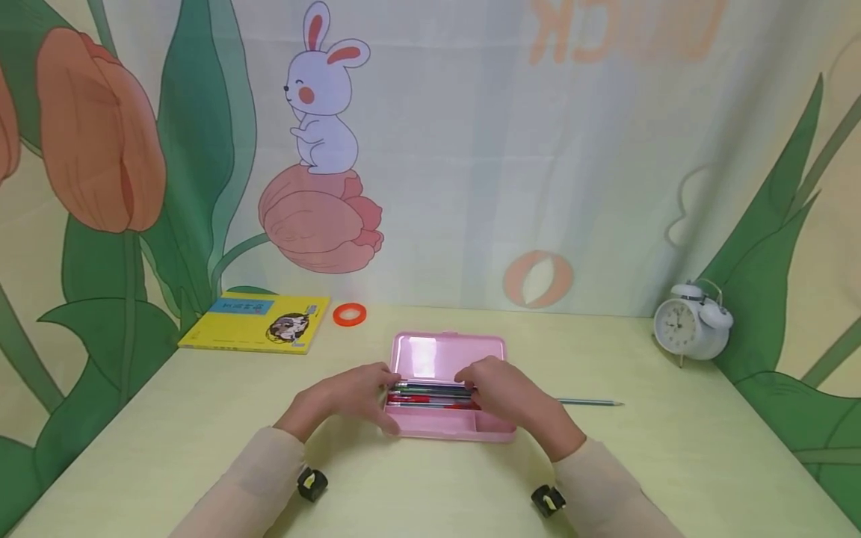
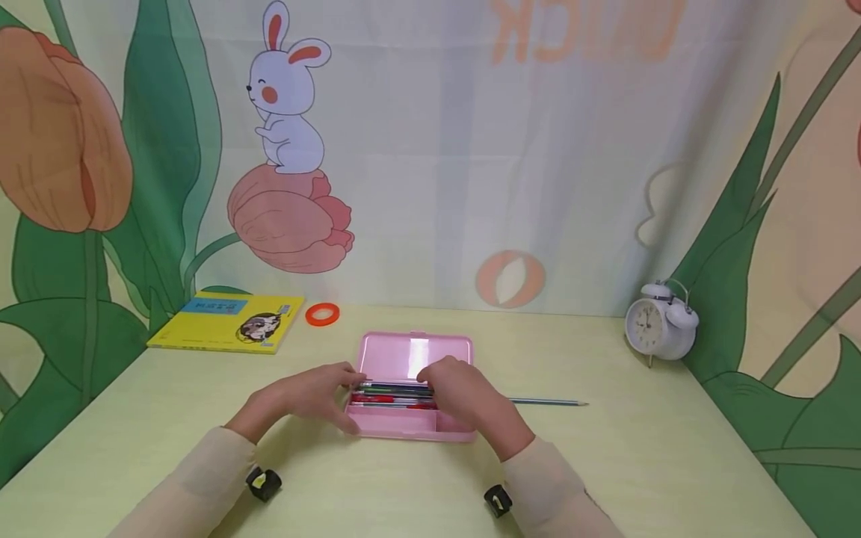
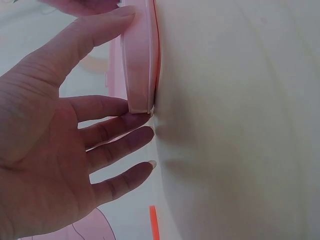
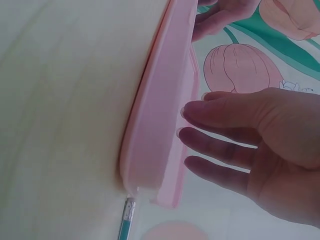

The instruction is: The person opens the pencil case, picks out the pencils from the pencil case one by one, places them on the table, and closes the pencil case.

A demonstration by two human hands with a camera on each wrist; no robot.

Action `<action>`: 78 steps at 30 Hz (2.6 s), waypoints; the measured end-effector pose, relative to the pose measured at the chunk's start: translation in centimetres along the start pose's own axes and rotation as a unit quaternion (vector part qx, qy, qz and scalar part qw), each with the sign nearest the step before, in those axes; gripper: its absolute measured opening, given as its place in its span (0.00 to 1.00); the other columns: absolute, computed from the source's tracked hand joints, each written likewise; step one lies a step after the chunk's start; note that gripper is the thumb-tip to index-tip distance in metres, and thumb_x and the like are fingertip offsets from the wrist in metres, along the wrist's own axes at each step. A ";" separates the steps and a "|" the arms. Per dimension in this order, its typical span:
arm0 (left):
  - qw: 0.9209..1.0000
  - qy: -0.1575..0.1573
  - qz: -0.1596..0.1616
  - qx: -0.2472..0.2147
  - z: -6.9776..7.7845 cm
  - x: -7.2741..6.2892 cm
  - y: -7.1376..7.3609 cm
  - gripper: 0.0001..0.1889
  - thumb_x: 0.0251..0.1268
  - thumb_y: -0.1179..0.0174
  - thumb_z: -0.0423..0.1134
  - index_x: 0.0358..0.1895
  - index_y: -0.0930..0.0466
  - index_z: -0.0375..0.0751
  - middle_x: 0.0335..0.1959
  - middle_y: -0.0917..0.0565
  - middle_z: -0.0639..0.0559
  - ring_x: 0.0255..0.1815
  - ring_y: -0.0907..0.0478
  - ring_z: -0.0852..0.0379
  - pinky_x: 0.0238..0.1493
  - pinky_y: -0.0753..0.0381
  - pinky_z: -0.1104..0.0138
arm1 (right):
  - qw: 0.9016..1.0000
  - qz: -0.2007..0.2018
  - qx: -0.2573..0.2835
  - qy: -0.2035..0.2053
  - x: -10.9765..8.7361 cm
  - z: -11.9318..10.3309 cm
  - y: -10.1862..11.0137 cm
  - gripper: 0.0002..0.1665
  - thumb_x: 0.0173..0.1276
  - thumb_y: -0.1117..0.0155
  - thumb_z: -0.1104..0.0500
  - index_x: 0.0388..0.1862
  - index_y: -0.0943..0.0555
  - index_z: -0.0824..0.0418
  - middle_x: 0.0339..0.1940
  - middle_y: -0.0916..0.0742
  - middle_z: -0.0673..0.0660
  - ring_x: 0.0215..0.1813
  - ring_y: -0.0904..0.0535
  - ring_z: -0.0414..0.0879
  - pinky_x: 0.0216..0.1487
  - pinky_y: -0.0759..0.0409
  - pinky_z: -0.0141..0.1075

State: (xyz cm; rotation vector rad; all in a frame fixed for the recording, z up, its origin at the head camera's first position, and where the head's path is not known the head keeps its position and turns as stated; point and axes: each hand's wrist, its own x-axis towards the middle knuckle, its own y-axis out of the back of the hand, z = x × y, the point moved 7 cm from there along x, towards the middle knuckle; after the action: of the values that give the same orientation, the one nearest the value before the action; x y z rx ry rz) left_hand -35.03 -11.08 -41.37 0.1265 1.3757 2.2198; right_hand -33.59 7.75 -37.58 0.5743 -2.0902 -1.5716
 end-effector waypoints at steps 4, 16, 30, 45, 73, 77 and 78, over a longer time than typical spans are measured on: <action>1.000 0.000 -0.001 -0.002 -0.1 0.1 0.0 0.46 0.45 0.20 0.53 0.70 0.27 0.39 0.58 0.24 0.51 0.56 0.28 0.53 0.64 0.28 0.55 | 1.000 -0.005 -0.001 0.013 0.7 -0.2 -0.3 0.13 0.62 0.38 0.76 0.41 0.12 0.66 0.34 0.13 0.57 0.37 0.20 0.48 0.48 0.18 0.42; 1.000 -0.001 0.001 -0.003 -0.1 0.1 0.1 0.46 0.45 0.20 0.53 0.70 0.28 0.39 0.58 0.24 0.51 0.56 0.27 0.52 0.64 0.28 0.54 | 0.999 -0.032 -0.018 -0.006 1.9 -0.3 -1.3 0.10 0.66 0.36 0.72 0.39 0.12 0.63 0.28 0.17 0.51 0.32 0.25 0.45 0.39 0.24 0.36; 1.000 -0.001 -0.002 -0.005 -0.2 0.2 -0.1 0.46 0.45 0.20 0.53 0.70 0.27 0.39 0.57 0.24 0.51 0.55 0.28 0.52 0.63 0.27 0.55 | 0.997 -0.038 -0.062 0.018 1.8 -0.5 -1.8 0.25 0.67 0.43 0.74 0.54 0.12 0.51 0.37 0.14 0.51 0.38 0.22 0.45 0.45 0.21 0.37; 1.000 -0.013 -0.001 0.003 -0.2 0.3 -0.1 0.46 0.46 0.20 0.52 0.70 0.27 0.37 0.55 0.24 0.51 0.54 0.28 0.53 0.62 0.27 0.57 | 0.995 -0.030 -0.088 0.044 1.8 -1.0 -1.6 0.26 0.67 0.40 0.73 0.53 0.11 0.49 0.28 0.23 0.49 0.30 0.30 0.43 0.32 0.29 0.33; 1.000 0.002 -0.004 -0.003 -0.2 0.1 0.0 0.47 0.45 0.20 0.53 0.71 0.29 0.39 0.57 0.24 0.51 0.54 0.28 0.54 0.62 0.27 0.57 | 0.988 -0.026 -0.133 0.069 1.7 -1.5 -1.5 0.30 0.64 0.38 0.75 0.55 0.12 0.43 0.27 0.23 0.49 0.29 0.29 0.42 0.31 0.28 0.34; 1.000 0.004 -0.006 -0.012 -0.2 0.1 0.0 0.47 0.46 0.20 0.53 0.71 0.29 0.38 0.57 0.24 0.52 0.54 0.28 0.54 0.62 0.27 0.57 | 0.989 -0.023 -0.129 0.067 1.7 -1.6 -1.4 0.33 0.63 0.40 0.76 0.54 0.12 0.42 0.27 0.23 0.49 0.28 0.30 0.42 0.31 0.28 0.34; 1.000 0.004 -0.006 -0.013 -0.2 0.0 0.1 0.47 0.46 0.20 0.52 0.71 0.29 0.38 0.57 0.24 0.52 0.54 0.28 0.53 0.62 0.27 0.57 | 0.989 -0.023 -0.127 0.068 1.7 -1.7 -1.4 0.33 0.64 0.40 0.76 0.54 0.12 0.42 0.27 0.24 0.49 0.28 0.30 0.42 0.31 0.29 0.34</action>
State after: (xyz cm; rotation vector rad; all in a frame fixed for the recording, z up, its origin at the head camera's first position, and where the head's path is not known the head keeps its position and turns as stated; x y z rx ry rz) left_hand -35.14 -11.23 -41.42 0.1001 1.3484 2.2288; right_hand -33.87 5.16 -38.32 0.6228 -1.7543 -1.7389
